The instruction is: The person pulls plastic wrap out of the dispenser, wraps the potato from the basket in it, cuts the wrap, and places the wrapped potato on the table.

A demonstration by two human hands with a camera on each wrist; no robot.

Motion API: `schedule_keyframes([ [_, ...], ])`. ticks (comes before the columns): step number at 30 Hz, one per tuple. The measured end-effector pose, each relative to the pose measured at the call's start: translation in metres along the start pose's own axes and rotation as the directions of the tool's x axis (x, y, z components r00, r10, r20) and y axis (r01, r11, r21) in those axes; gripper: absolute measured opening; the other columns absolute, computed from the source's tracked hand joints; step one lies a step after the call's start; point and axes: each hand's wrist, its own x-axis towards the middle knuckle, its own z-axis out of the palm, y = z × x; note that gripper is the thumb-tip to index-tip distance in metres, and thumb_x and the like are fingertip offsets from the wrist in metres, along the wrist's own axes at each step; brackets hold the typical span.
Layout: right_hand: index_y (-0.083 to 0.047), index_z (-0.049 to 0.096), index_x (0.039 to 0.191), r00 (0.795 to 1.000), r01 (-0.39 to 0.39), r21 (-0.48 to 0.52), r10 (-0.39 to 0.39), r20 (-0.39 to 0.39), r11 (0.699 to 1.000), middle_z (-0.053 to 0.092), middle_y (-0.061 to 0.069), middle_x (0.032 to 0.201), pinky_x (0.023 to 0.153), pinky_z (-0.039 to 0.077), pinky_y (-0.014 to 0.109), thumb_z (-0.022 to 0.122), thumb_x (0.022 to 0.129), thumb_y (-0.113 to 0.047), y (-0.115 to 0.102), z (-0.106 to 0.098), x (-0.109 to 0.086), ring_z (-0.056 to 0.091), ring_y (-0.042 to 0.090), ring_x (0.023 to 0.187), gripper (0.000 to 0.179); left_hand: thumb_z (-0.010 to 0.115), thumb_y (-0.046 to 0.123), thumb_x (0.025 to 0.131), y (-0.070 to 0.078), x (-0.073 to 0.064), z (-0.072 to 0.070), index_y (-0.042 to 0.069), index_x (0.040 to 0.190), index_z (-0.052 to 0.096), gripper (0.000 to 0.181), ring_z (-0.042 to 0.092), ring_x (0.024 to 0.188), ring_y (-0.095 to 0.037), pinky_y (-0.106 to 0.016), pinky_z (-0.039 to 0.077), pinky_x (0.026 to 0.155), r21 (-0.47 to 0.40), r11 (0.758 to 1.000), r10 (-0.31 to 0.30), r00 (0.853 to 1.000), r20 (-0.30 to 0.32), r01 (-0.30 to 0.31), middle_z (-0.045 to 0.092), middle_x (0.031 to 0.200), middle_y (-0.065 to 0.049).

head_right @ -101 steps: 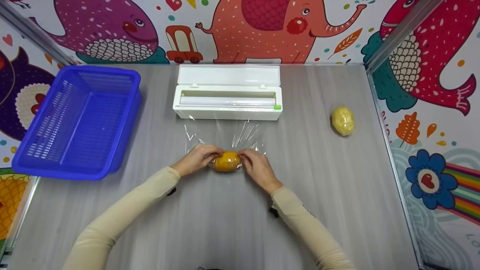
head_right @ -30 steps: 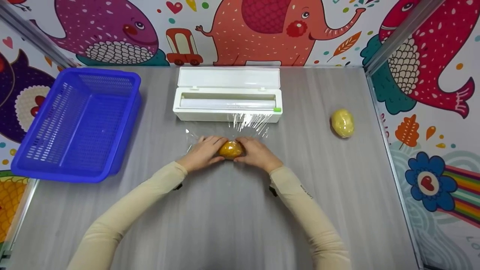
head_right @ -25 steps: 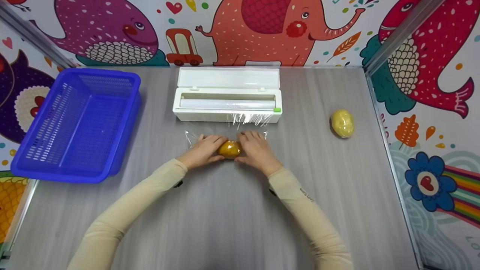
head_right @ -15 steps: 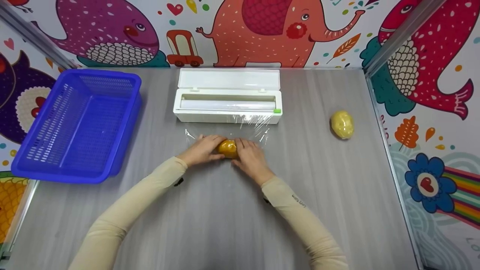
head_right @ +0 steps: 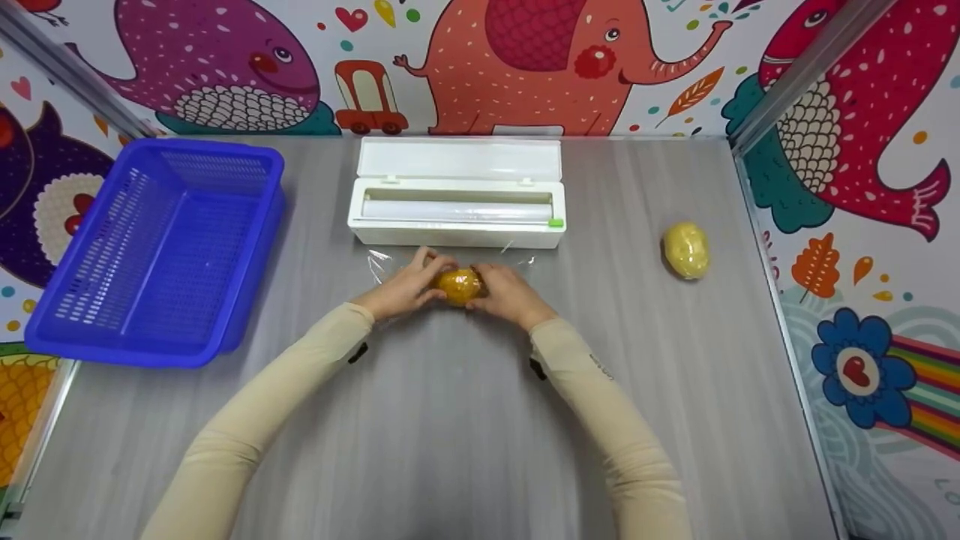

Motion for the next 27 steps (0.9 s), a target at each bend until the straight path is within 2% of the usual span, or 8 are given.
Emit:
schedule_keyframes([
  [4, 0.002, 0.044, 0.131, 0.999, 0.032, 0.013, -0.032, -0.026, 0.999, 0.057, 0.024, 0.124, 0.098, 0.042, 0.049, 0.076, 0.083, -0.011, 0.003, -0.002, -0.001, 0.056, 0.038, 0.113, 0.059, 0.058, 0.016, 0.096, -0.001, 0.007, -0.004, 0.01, 0.135, 0.044, 0.042, 0.057, 0.104, -0.031, -0.039, 0.048, 0.09, 0.0, 1.0, 0.007, 1.0, 0.025, -0.007, 0.045, 0.12, -0.018],
  [7, 0.0, 0.047, 0.129, 0.997, 0.033, -0.132, -0.041, -0.059, 0.991, 0.051, 0.023, 0.127, 0.099, 0.039, 0.051, 0.076, 0.084, -0.019, -0.001, -0.002, -0.004, 0.05, 0.039, 0.115, 0.057, 0.057, 0.018, 0.097, 0.0, 0.013, -0.009, 0.011, 0.137, 0.044, 0.043, 0.056, 0.107, -0.03, -0.039, 0.046, 0.094, 0.012, 0.999, -0.038, 0.997, 0.065, 0.038, 0.048, 0.12, -0.017],
  [11, 0.003, 0.054, 0.127, 0.994, 0.035, -0.365, -0.07, -0.083, 0.93, 0.044, 0.024, 0.128, 0.1, 0.031, 0.052, 0.08, 0.078, -0.034, -0.008, -0.003, -0.002, 0.04, 0.039, 0.119, 0.067, 0.055, 0.021, 0.098, 0.006, 0.019, -0.014, 0.014, 0.139, 0.045, 0.043, 0.054, 0.116, -0.03, -0.049, 0.041, 0.099, 0.107, 0.989, -0.113, 0.989, 0.1, 0.102, 0.051, 0.127, -0.015],
  [14, 0.004, 0.056, 0.124, 0.992, 0.054, -0.453, -0.1, -0.08, 0.89, 0.046, 0.023, 0.126, 0.098, 0.029, 0.054, 0.082, 0.075, -0.037, -0.009, -0.003, 0.002, 0.039, 0.038, 0.118, 0.069, 0.054, 0.023, 0.099, 0.012, 0.021, -0.015, 0.017, 0.139, 0.046, 0.041, 0.049, 0.121, -0.03, -0.056, 0.037, 0.099, 0.212, 0.966, -0.169, 0.981, 0.093, 0.147, 0.051, 0.132, -0.012],
  [16, 0.004, 0.056, 0.123, 0.991, 0.052, -0.48, -0.103, -0.08, 0.876, 0.049, 0.022, 0.123, 0.097, 0.03, 0.054, 0.083, 0.076, -0.034, -0.008, -0.002, 0.005, 0.041, 0.037, 0.116, 0.067, 0.052, 0.025, 0.1, 0.016, 0.021, -0.014, 0.018, 0.139, 0.048, 0.04, 0.044, 0.124, -0.029, -0.056, 0.035, 0.098, 0.279, 0.946, -0.193, 0.979, 0.073, 0.166, 0.048, 0.135, -0.012],
  [21, 0.003, 0.057, 0.124, 0.995, 0.019, -0.453, -0.059, -0.076, 0.891, 0.052, 0.02, 0.119, 0.092, 0.033, 0.055, 0.082, 0.077, -0.028, -0.004, -0.004, 0.012, 0.043, 0.036, 0.114, 0.061, 0.052, 0.019, 0.099, 0.021, 0.023, -0.01, 0.014, 0.135, 0.054, 0.036, 0.03, 0.127, -0.029, -0.049, 0.031, 0.095, 0.425, 0.894, -0.161, 0.987, 0.002, 0.145, 0.037, 0.139, -0.014],
  [24, 0.003, 0.055, 0.127, 0.997, 0.003, -0.419, -0.035, -0.068, 0.908, 0.053, 0.02, 0.123, 0.092, 0.032, 0.056, 0.081, 0.078, -0.028, -0.002, -0.006, 0.015, 0.043, 0.036, 0.117, 0.063, 0.053, 0.015, 0.097, 0.023, 0.025, -0.009, 0.008, 0.135, 0.054, 0.039, 0.033, 0.123, -0.027, -0.045, 0.029, 0.092, 0.471, 0.875, -0.125, 0.992, -0.013, 0.116, 0.041, 0.135, -0.012],
  [27, 0.003, 0.052, 0.127, 0.997, -0.003, -0.385, -0.029, -0.075, 0.923, 0.054, 0.021, 0.126, 0.093, 0.031, 0.057, 0.081, 0.078, -0.029, 0.0, -0.007, 0.016, 0.044, 0.037, 0.119, 0.065, 0.058, 0.023, 0.095, 0.022, 0.026, -0.009, 0.004, 0.138, 0.05, 0.047, 0.038, 0.119, -0.026, -0.044, 0.029, 0.09, 0.486, 0.868, -0.115, 0.993, 0.003, 0.099, 0.045, 0.13, -0.01],
])
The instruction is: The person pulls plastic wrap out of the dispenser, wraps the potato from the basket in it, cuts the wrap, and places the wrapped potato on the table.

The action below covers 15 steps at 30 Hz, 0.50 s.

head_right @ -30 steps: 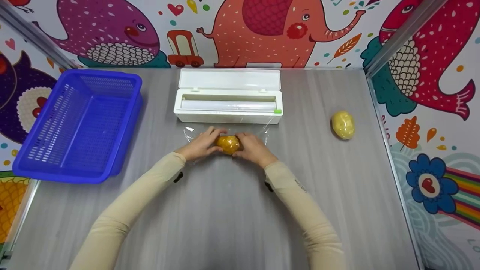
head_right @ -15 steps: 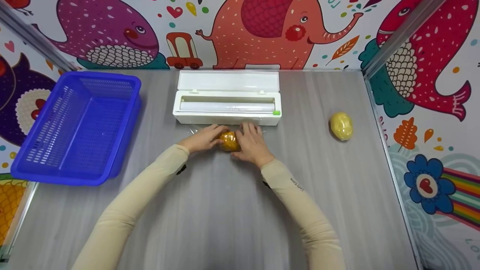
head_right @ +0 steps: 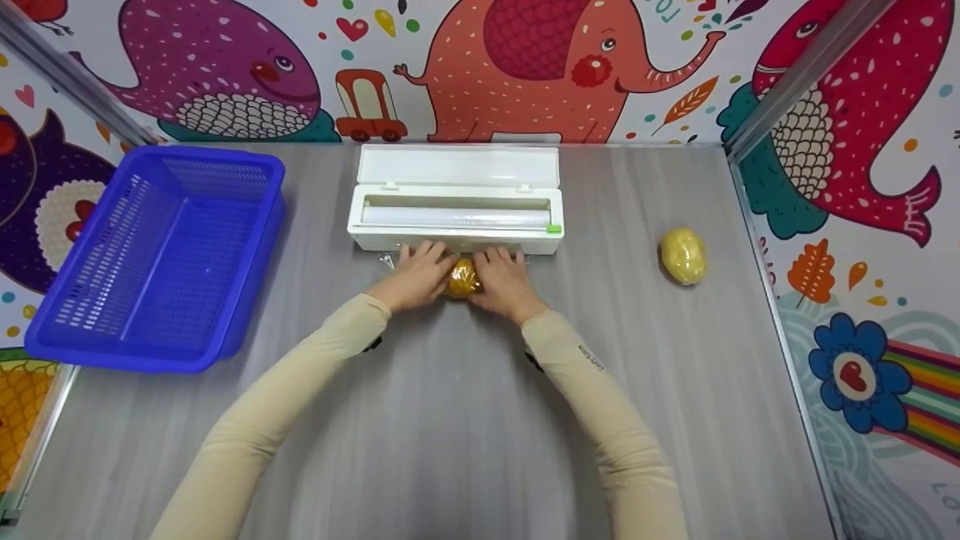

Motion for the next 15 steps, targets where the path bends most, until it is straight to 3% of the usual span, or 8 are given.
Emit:
schedule_keyframes([
  [5, 0.001, 0.05, 0.124, 1.0, -0.007, 0.041, 0.007, -0.002, 0.999, 0.057, 0.021, 0.123, 0.094, 0.03, 0.057, 0.08, 0.079, -0.028, 0.0061, 0.0012, -0.0003, 0.046, 0.038, 0.118, 0.061, 0.07, 0.033, 0.088, -0.0027, 0.0011, 0.0047, 0.003, 0.141, 0.046, 0.066, 0.041, 0.118, -0.026, -0.044, 0.03, 0.089, 0.01, 1.0, 0.019, 1.0, -0.002, -0.019, 0.044, 0.13, -0.011],
  [9, 0.001, 0.051, 0.128, 1.0, -0.014, 0.05, 0.014, 0.01, 0.999, 0.055, 0.022, 0.128, 0.097, 0.029, 0.057, 0.079, 0.081, -0.025, 0.0074, -0.0023, -0.0005, 0.046, 0.038, 0.121, 0.061, 0.073, 0.028, 0.086, -0.0056, 0.0032, 0.0074, 0.005, 0.14, 0.047, 0.063, 0.044, 0.116, -0.026, -0.043, 0.031, 0.088, 0.014, 1.0, 0.02, 0.999, -0.046, -0.019, 0.044, 0.129, -0.011],
  [15, 0.001, 0.049, 0.133, 0.997, 0.041, -0.091, -0.046, -0.059, 0.995, 0.052, 0.019, 0.131, 0.1, 0.03, 0.055, 0.084, 0.075, -0.028, 0.0007, -0.0052, -0.0034, 0.044, 0.035, 0.123, 0.073, 0.073, 0.029, 0.086, -0.0096, 0.0064, 0.0096, 0.006, 0.138, 0.049, 0.062, 0.047, 0.114, -0.026, -0.043, 0.033, 0.088, 0.036, 0.999, 0.03, 0.997, -0.071, -0.027, 0.045, 0.129, -0.011],
])
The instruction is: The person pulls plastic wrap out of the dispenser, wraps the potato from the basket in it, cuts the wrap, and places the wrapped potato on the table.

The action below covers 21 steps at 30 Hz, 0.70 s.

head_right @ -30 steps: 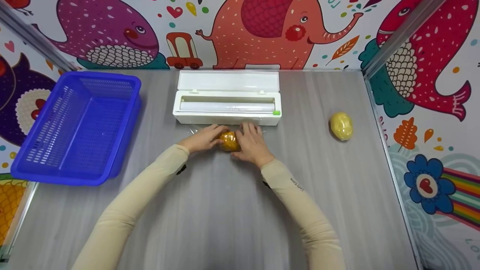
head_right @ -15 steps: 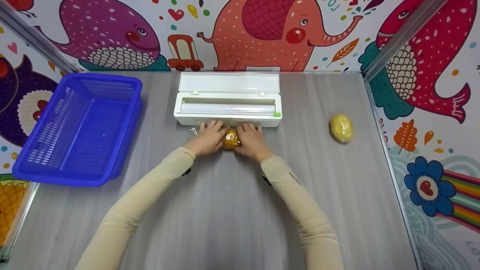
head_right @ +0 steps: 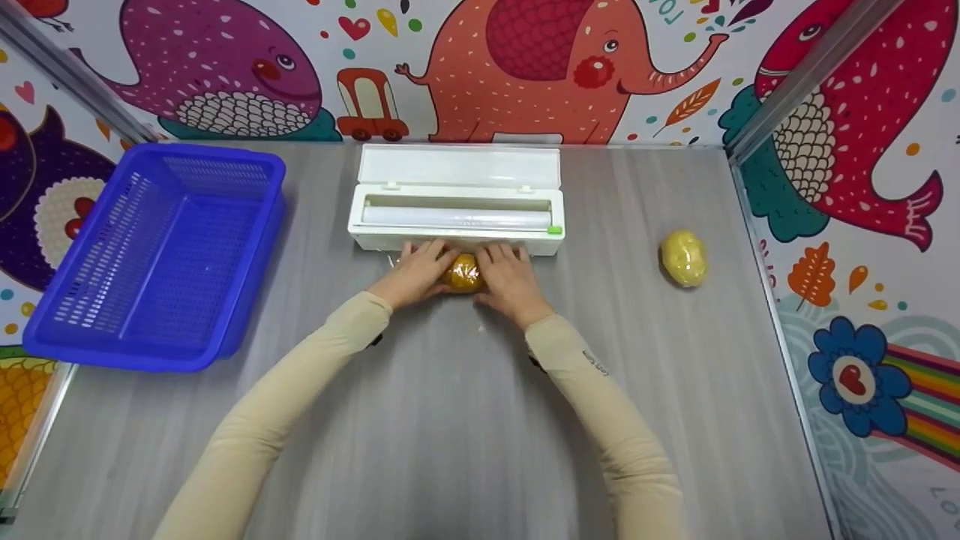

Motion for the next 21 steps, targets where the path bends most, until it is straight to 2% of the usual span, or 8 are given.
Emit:
schedule_keyframes([
  [5, 0.0, 0.05, 0.133, 0.997, 0.043, -0.053, -0.046, -0.054, 0.998, 0.054, 0.016, 0.129, 0.101, 0.032, 0.051, 0.081, 0.078, -0.03, -0.006, 0.006, 0.001, 0.047, 0.033, 0.121, 0.07, 0.073, 0.026, 0.086, -0.004, 0.001, 0.003, 0.008, 0.14, 0.048, 0.062, 0.047, 0.116, -0.027, -0.044, 0.034, 0.089, -0.044, 0.999, 0.01, 1.0, -0.002, -0.01, 0.045, 0.132, -0.01],
  [9, 0.001, 0.053, 0.129, 0.997, 0.026, -0.022, -0.028, -0.069, 0.999, 0.056, 0.017, 0.125, 0.102, 0.033, 0.048, 0.081, 0.079, -0.024, -0.004, 0.009, 0.003, 0.05, 0.032, 0.119, 0.063, 0.074, 0.021, 0.084, -0.011, 0.0, 0.007, 0.005, 0.142, 0.045, 0.067, 0.044, 0.121, -0.029, -0.044, 0.036, 0.094, -0.151, 0.987, 0.056, 0.998, -0.024, -0.059, 0.044, 0.135, -0.012],
  [13, 0.003, 0.054, 0.126, 0.996, 0.045, 0.039, -0.042, -0.079, 0.998, 0.056, 0.019, 0.125, 0.102, 0.034, 0.049, 0.083, 0.077, -0.021, 0.001, 0.009, 0.005, 0.05, 0.034, 0.118, 0.062, 0.075, 0.011, 0.082, -0.019, -0.003, 0.012, 0.0, 0.143, 0.042, 0.071, 0.041, 0.126, -0.031, -0.046, 0.035, 0.102, -0.236, 0.966, 0.094, 0.994, -0.058, -0.105, 0.043, 0.137, -0.015],
  [16, 0.004, 0.053, 0.125, 0.995, 0.055, 0.113, -0.045, -0.092, 0.992, 0.056, 0.021, 0.124, 0.102, 0.035, 0.049, 0.083, 0.076, -0.019, 0.005, 0.009, 0.004, 0.05, 0.037, 0.117, 0.061, 0.075, 0.005, 0.081, -0.024, -0.004, 0.016, -0.001, 0.141, 0.042, 0.069, 0.044, 0.123, -0.033, -0.046, 0.036, 0.103, -0.241, 0.962, 0.111, 0.991, -0.079, -0.127, 0.047, 0.133, -0.017],
  [21, 0.004, 0.052, 0.126, 0.995, 0.072, 0.172, -0.059, -0.076, 0.983, 0.054, 0.021, 0.125, 0.102, 0.036, 0.047, 0.082, 0.078, -0.017, 0.01, 0.01, 0.003, 0.05, 0.038, 0.116, 0.061, 0.077, 0.007, 0.081, -0.031, -0.007, 0.017, 0.001, 0.141, 0.041, 0.07, 0.049, 0.117, -0.033, -0.044, 0.037, 0.102, -0.202, 0.972, 0.114, 0.992, -0.046, -0.121, 0.052, 0.128, -0.017],
])
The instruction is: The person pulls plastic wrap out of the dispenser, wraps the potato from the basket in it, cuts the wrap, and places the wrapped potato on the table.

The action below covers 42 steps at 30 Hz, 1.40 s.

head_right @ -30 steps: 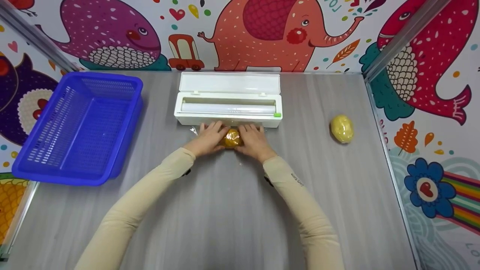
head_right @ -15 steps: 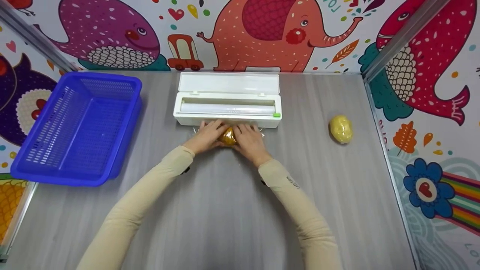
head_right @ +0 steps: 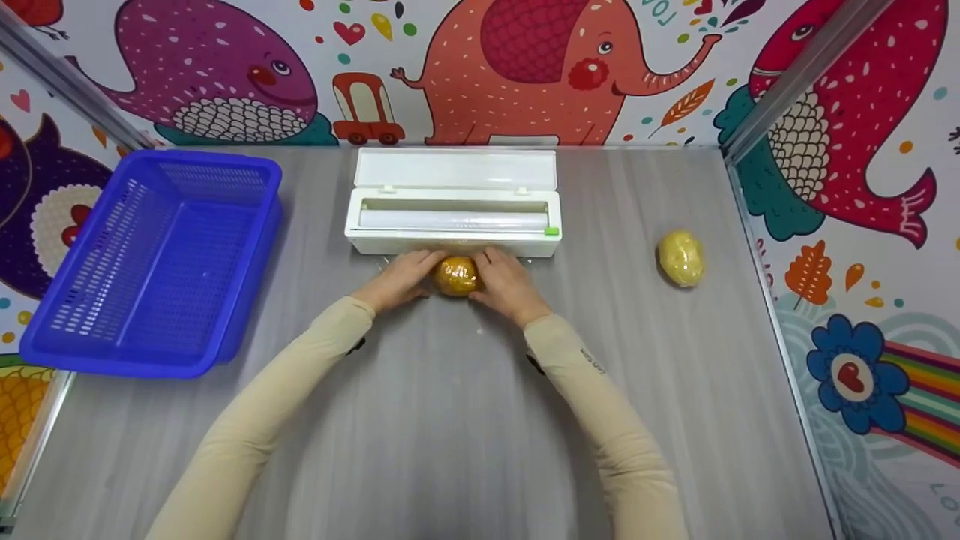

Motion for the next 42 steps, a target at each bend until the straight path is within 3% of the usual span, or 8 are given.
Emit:
schedule_keyframes([
  [8, 0.002, 0.048, 0.135, 0.999, -0.045, 0.076, 0.044, 0.006, 0.996, 0.05, 0.022, 0.133, 0.103, 0.034, 0.052, 0.08, 0.079, -0.017, -0.005, -0.008, -0.008, 0.047, 0.039, 0.121, 0.067, 0.081, 0.026, 0.078, 0.009, -0.007, -0.014, 0.006, 0.142, 0.04, 0.078, 0.045, 0.117, -0.031, -0.046, 0.038, 0.098, 0.045, 0.999, -0.013, 1.0, -0.004, 0.013, 0.047, 0.128, -0.015],
  [14, 0.004, 0.055, 0.127, 0.991, -0.027, 0.117, 0.042, -0.126, 0.993, 0.054, 0.022, 0.127, 0.1, 0.038, 0.05, 0.08, 0.079, -0.009, 0.001, -0.025, -0.016, 0.05, 0.039, 0.116, 0.056, 0.07, 0.029, 0.088, 0.027, -0.003, -0.011, 0.01, 0.134, 0.049, 0.054, 0.044, 0.12, -0.03, -0.044, 0.039, 0.096, 0.194, 0.975, 0.13, 0.988, -0.08, -0.112, 0.046, 0.134, -0.014],
  [18, 0.004, 0.059, 0.119, 0.963, -0.07, 0.131, 0.101, -0.25, 0.989, 0.056, 0.021, 0.119, 0.097, 0.038, 0.05, 0.078, 0.079, -0.006, 0.015, -0.039, -0.022, 0.049, 0.039, 0.111, 0.046, 0.064, 0.026, 0.092, 0.035, 0.001, -0.003, 0.015, 0.129, 0.054, 0.04, 0.044, 0.12, -0.028, -0.043, 0.04, 0.093, 0.263, 0.951, 0.194, 0.977, -0.093, -0.164, 0.048, 0.134, -0.01],
  [22, 0.003, 0.061, 0.116, 0.923, -0.165, 0.138, 0.202, -0.327, 0.977, 0.054, 0.023, 0.117, 0.091, 0.038, 0.051, 0.076, 0.08, -0.004, 0.036, -0.051, -0.028, 0.046, 0.039, 0.108, 0.04, 0.065, 0.022, 0.09, 0.039, 0.004, 0.0, 0.019, 0.126, 0.057, 0.037, 0.044, 0.118, -0.026, -0.043, 0.039, 0.093, 0.272, 0.953, 0.155, 0.986, -0.059, -0.133, 0.05, 0.13, -0.007],
  [25, 0.001, 0.061, 0.118, 0.923, -0.216, 0.135, 0.248, -0.295, 0.967, 0.05, 0.025, 0.121, 0.088, 0.038, 0.053, 0.077, 0.08, -0.002, 0.051, -0.058, -0.032, 0.044, 0.04, 0.109, 0.042, 0.068, 0.022, 0.088, 0.042, 0.009, -0.004, 0.02, 0.126, 0.057, 0.04, 0.041, 0.121, -0.027, -0.046, 0.037, 0.097, 0.234, 0.968, 0.104, 0.994, -0.022, -0.096, 0.046, 0.134, -0.008],
  [31, 0.001, 0.062, 0.117, 0.933, -0.228, 0.237, 0.281, -0.223, 0.944, 0.044, 0.024, 0.123, 0.092, 0.038, 0.053, 0.078, 0.078, -0.001, 0.07, -0.06, -0.029, 0.045, 0.041, 0.111, 0.042, 0.064, 0.026, 0.091, 0.058, 0.037, -0.013, 0.021, 0.129, 0.055, 0.039, 0.034, 0.128, -0.027, -0.044, 0.031, 0.1, 0.183, 0.982, 0.038, 0.999, -0.013, -0.035, 0.039, 0.142, -0.01],
  [36, 0.003, 0.065, 0.108, 0.926, -0.2, 0.33, 0.287, -0.243, 0.923, 0.044, 0.022, 0.117, 0.08, 0.042, 0.042, 0.077, 0.08, 0.0, 0.076, -0.056, -0.024, 0.049, 0.031, 0.095, 0.031, 0.062, 0.024, 0.092, 0.076, 0.07, -0.02, 0.018, 0.126, 0.056, 0.035, 0.036, 0.126, -0.026, -0.042, 0.031, 0.097, 0.191, 0.982, 0.022, 0.998, -0.061, -0.01, 0.043, 0.137, -0.008],
  [42, 0.005, 0.067, 0.102, 0.919, -0.184, 0.34, 0.284, -0.273, 0.922, 0.046, 0.02, 0.114, 0.067, 0.037, 0.028, 0.077, 0.079, 0.0, 0.081, -0.053, -0.021, 0.047, 0.023, 0.075, 0.025, 0.06, 0.026, 0.095, 0.089, 0.103, -0.028, 0.019, 0.125, 0.059, 0.031, 0.046, 0.117, -0.021, -0.037, 0.035, 0.088, 0.195, 0.98, -0.006, 0.991, -0.131, 0.032, 0.055, 0.124, -0.002],
])
